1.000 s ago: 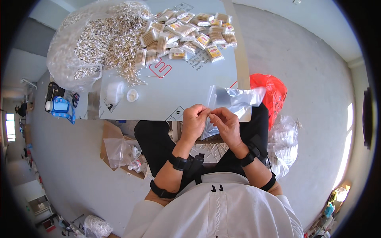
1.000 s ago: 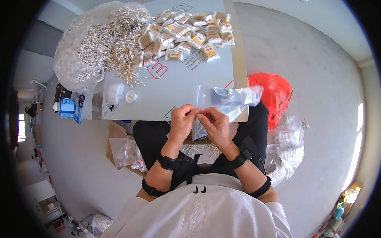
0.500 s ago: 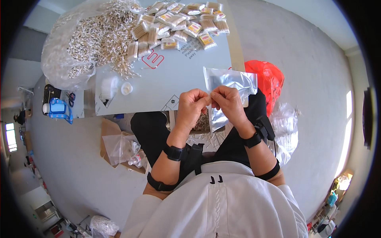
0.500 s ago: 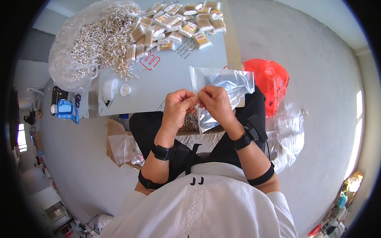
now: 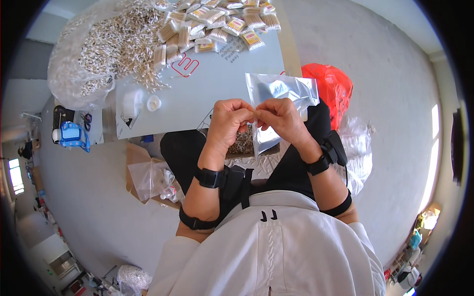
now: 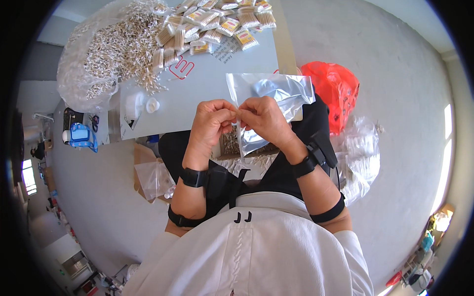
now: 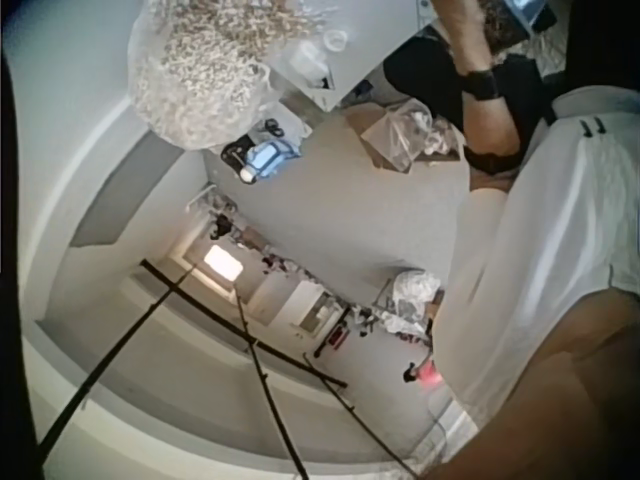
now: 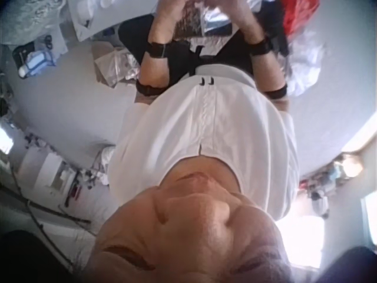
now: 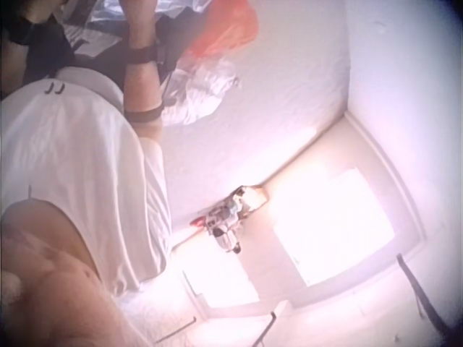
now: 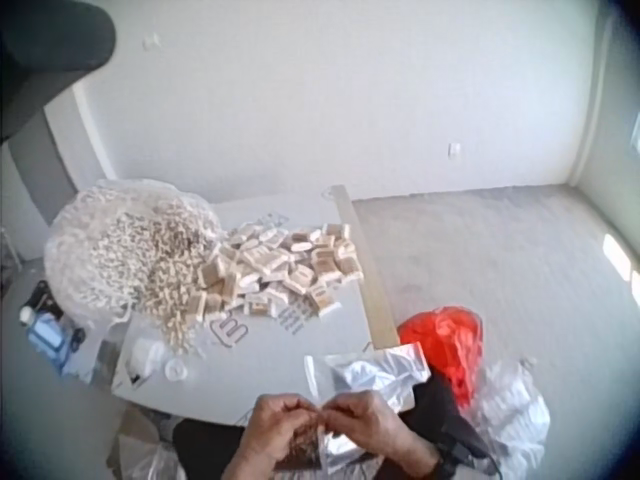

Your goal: Packaging small boxes of cotton swabs into a clear plastic bag.

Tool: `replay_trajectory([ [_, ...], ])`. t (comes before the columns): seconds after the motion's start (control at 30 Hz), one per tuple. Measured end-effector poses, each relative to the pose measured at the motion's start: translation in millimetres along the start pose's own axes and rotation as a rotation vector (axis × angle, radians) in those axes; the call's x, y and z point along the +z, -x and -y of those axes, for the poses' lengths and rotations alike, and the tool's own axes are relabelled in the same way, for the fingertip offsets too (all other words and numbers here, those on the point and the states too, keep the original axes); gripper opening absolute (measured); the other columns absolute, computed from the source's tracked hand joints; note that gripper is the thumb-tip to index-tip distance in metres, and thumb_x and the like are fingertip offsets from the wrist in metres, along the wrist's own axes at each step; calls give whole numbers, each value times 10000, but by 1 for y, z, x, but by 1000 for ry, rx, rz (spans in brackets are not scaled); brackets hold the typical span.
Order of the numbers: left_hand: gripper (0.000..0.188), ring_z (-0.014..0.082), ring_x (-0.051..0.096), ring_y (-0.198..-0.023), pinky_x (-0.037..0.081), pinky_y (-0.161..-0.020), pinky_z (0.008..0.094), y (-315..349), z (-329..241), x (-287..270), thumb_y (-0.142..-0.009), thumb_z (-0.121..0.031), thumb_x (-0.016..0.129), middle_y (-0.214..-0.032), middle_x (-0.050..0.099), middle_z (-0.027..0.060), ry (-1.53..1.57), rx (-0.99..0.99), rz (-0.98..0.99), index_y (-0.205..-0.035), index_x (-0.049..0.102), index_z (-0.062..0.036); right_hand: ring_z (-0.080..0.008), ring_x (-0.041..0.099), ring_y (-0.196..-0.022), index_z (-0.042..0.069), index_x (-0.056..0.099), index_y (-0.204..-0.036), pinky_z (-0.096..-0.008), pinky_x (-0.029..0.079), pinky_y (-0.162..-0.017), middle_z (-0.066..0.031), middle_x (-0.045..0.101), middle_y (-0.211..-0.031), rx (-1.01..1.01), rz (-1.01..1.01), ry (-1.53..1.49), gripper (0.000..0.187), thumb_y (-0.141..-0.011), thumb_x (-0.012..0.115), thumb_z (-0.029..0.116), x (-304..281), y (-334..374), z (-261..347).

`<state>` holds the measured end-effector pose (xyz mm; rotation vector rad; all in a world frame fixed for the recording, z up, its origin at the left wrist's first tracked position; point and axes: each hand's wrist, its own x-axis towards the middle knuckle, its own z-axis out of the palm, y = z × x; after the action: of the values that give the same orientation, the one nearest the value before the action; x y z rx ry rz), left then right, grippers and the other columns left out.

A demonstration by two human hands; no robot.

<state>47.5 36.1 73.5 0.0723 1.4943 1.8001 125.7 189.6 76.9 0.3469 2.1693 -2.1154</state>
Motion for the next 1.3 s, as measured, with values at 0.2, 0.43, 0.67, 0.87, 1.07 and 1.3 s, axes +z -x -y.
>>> replay_trajectory([
  [0.2,54,74,504,-455,391,-405,192,-2,0,-2,-775,-6,630,-612,602,54,-59,-6,38,-743,656,28,-96,619,-591,-73,648,-808,-229,514,-550,-70,645,-656,-13,8,-27,207,-878,629,121,-1,-2,-4],
  [0.43,76,53,482,-468,360,-410,190,0,-4,4,-757,2,643,-600,581,24,-210,25,-20,-687,620,23,-102,635,-606,-67,654,-860,-219,524,-578,-73,656,-703,47,43,-118,178,-903,609,100,0,-4,-5],
  [0.67,78,38,464,-493,344,-427,188,-1,7,3,-758,7,616,-598,553,-1,-266,122,-36,-682,594,5,-113,624,-568,-63,648,-763,-238,525,-530,-82,641,-651,63,-6,-209,179,-871,581,62,1,-8,-15],
  [0.87,56,37,472,-480,351,-403,185,0,5,7,-760,21,616,-603,577,19,-100,57,-85,-706,601,20,-134,646,-602,-60,650,-820,-253,549,-575,-91,654,-701,61,17,-308,180,-903,555,68,-1,-6,-18],
  [1.07,40,51,505,-474,389,-411,197,1,4,10,-775,16,642,-622,602,38,-272,164,-48,-763,605,24,-145,659,-624,-56,647,-837,-257,563,-592,-96,651,-705,87,5,-349,178,-911,543,67,0,-6,-19],
  [1.3,31,83,566,-550,454,-501,224,4,6,13,-782,13,613,-646,610,44,-491,351,-79,-796,598,36,-180,678,-652,-63,627,-826,-272,578,-607,-102,651,-740,95,-11,-526,164,-906,546,55,3,-6,-22],
])
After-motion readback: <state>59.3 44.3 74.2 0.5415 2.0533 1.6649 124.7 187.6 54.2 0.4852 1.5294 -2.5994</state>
